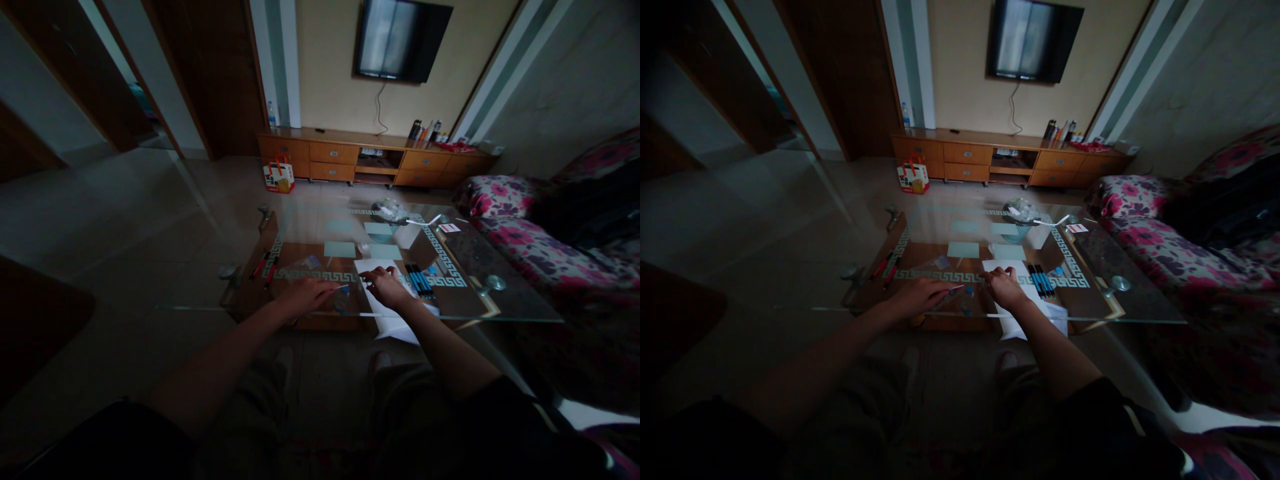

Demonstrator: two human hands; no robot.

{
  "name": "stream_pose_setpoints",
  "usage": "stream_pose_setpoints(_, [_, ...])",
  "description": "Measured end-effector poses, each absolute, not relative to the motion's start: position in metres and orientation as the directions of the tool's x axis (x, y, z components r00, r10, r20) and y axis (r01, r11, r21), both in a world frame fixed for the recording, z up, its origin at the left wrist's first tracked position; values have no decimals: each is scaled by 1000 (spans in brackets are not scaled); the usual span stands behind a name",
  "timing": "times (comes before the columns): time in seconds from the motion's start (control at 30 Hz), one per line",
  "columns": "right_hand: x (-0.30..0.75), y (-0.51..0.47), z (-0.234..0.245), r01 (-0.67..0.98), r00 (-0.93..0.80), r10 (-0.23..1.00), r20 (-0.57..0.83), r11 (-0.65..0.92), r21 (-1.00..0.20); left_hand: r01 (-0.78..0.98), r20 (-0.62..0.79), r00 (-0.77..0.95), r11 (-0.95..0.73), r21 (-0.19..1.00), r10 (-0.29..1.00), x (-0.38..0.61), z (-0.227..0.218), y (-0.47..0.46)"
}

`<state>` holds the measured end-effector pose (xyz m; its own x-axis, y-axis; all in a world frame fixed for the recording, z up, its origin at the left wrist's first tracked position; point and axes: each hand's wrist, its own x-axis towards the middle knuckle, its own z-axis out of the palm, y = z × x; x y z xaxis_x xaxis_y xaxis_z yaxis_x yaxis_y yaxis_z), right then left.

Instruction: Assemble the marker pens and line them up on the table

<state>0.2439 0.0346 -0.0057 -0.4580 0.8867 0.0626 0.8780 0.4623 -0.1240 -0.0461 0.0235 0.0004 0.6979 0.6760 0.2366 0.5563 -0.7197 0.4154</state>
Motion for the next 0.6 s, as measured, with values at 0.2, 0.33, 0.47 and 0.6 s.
stream_pose_setpoints(0.2, [245,35,-9,879,-456,888,65,461,-123,563,225,693,-709,425,685,-46,2,23])
stream_pose_setpoints(0.33, [245,34,-8,877,-460,885,73,465,-116,570,221,693,-710,414,686,-45,3,23])
stream_pose_setpoints(0.47, [243,33,-1,872,-463,880,105,474,-123,564,225,686,-701,436,692,-46,2,22])
stream_pose_setpoints(0.6, [238,29,12,867,-450,873,187,477,-143,553,242,662,-679,482,710,-45,5,22])
